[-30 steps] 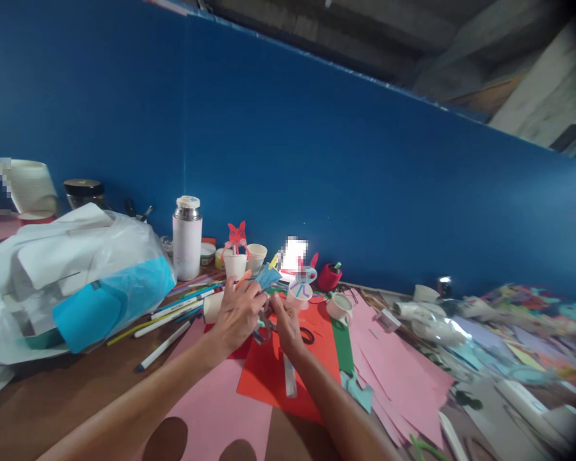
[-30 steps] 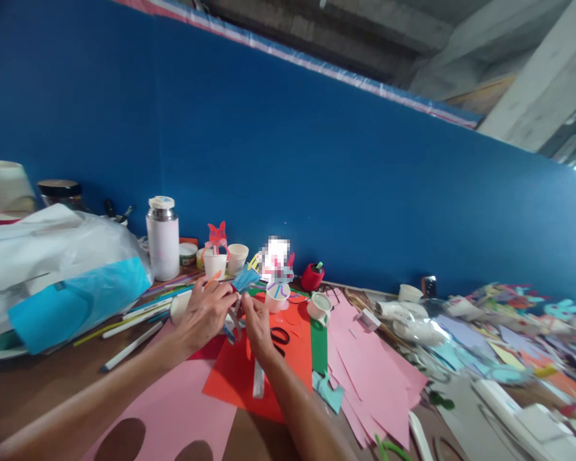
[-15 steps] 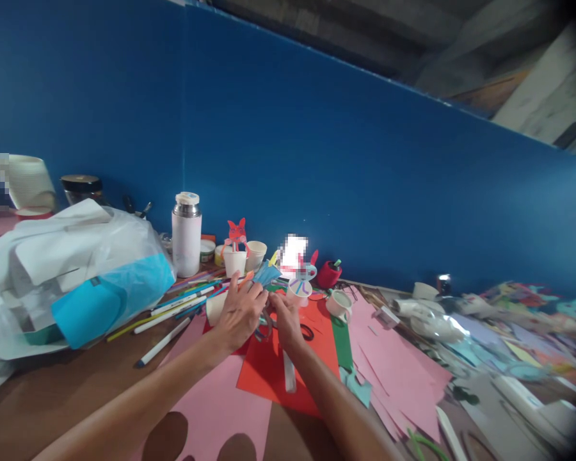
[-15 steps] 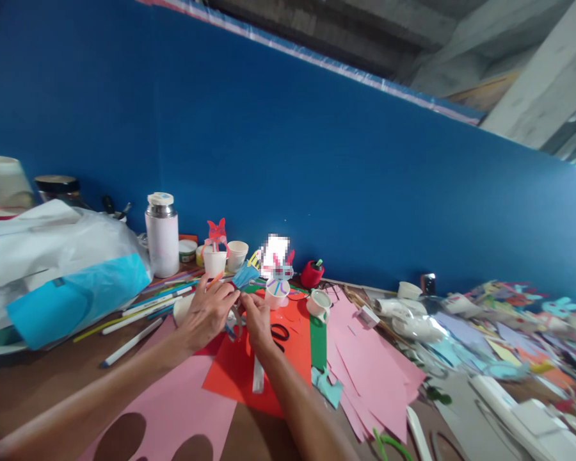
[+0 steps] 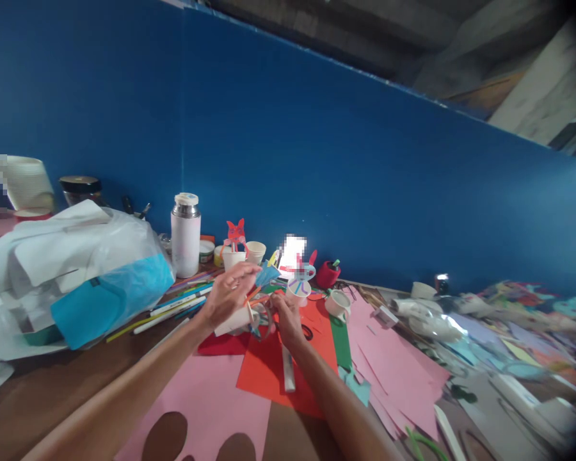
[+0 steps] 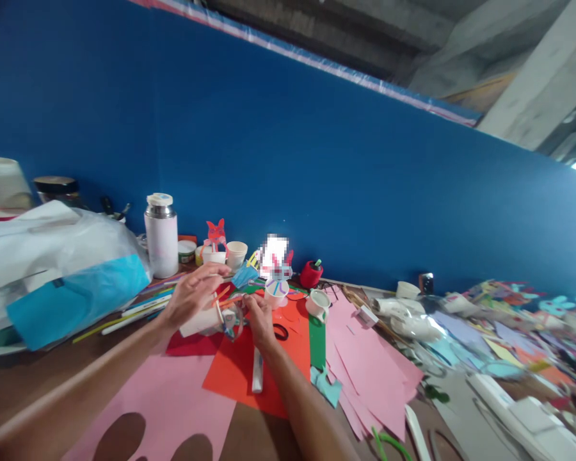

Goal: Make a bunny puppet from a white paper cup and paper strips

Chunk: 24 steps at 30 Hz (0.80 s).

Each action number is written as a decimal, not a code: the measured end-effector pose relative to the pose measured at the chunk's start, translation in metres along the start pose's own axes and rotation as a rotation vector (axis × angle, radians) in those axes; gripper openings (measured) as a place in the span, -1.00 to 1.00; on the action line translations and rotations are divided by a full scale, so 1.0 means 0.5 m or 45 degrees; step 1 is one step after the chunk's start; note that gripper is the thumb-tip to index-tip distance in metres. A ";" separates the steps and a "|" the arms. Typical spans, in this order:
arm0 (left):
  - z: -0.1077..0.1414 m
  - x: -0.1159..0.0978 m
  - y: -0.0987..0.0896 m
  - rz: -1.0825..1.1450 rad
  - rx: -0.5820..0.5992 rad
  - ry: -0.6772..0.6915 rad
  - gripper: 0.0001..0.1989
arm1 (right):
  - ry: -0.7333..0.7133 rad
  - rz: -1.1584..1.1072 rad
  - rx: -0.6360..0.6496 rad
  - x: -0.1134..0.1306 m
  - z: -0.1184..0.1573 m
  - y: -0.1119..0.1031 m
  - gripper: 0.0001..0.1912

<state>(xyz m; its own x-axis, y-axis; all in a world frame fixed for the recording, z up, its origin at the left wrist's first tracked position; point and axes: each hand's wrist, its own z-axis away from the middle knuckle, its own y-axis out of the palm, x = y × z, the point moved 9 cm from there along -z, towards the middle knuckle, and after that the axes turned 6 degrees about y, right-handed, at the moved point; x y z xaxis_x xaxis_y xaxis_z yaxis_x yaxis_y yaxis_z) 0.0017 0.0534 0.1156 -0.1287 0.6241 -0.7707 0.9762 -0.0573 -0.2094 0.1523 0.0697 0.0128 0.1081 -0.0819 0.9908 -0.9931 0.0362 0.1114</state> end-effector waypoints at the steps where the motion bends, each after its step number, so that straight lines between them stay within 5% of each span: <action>1: 0.000 0.032 0.004 0.145 0.044 -0.162 -0.69 | 0.001 0.000 0.013 -0.003 -0.001 0.002 -0.72; 5: 0.022 0.124 0.033 0.274 0.249 -0.577 -0.66 | 0.013 0.012 0.092 -0.002 0.004 0.018 -0.73; 10: 0.046 0.144 0.069 0.338 0.499 -0.704 -0.66 | -0.038 0.049 0.228 0.018 0.011 0.045 -0.71; 15: 0.051 0.138 0.077 0.338 0.626 -0.687 -0.68 | -0.141 0.162 0.422 0.025 0.011 0.072 -0.69; 24: 0.033 0.131 0.063 0.172 0.513 -0.562 -0.79 | -0.103 0.213 0.391 0.030 0.010 0.069 -0.70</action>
<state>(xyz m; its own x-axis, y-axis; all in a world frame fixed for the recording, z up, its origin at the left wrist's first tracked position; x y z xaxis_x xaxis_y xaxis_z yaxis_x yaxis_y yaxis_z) 0.0212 0.0796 0.0488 -0.1530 0.2138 -0.9648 0.8569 -0.4576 -0.2373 0.1196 0.0647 0.0312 -0.0490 -0.1795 0.9825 -0.9653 -0.2440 -0.0927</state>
